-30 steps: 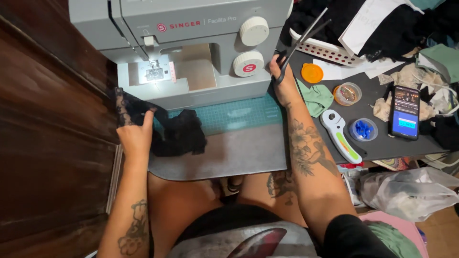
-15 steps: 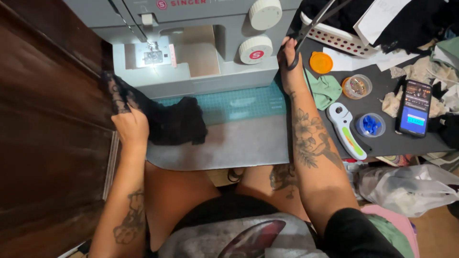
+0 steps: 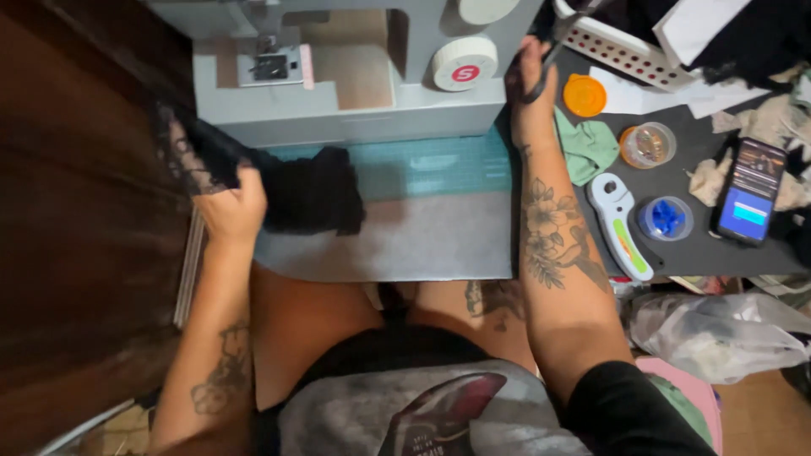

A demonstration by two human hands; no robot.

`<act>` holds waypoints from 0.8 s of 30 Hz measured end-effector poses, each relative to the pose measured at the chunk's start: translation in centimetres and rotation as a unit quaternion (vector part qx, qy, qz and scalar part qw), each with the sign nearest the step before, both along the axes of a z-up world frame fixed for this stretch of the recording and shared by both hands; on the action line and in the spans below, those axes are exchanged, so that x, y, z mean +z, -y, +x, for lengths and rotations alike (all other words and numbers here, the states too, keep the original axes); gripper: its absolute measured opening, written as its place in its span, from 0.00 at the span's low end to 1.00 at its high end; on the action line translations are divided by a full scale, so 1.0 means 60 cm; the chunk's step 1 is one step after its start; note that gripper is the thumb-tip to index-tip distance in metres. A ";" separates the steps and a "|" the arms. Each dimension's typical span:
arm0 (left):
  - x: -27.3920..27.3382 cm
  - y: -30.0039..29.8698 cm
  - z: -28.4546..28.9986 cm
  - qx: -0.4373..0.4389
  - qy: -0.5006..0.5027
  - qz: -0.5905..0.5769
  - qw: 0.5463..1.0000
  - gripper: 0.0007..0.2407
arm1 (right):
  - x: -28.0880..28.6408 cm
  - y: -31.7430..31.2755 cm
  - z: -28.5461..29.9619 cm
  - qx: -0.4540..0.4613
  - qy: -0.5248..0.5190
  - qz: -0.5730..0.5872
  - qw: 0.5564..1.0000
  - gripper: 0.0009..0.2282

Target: Cutting and trimming black lace fabric with scissors at a workstation

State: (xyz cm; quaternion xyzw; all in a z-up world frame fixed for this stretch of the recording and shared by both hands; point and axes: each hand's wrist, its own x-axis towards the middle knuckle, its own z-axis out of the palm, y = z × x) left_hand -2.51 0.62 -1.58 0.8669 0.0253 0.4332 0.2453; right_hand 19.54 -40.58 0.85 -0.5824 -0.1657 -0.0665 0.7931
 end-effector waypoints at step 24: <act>0.333 0.263 -0.053 -0.549 -0.222 -0.761 0.265 0.12 | 0.264 0.029 -0.508 0.115 -0.057 0.152 0.980 0.13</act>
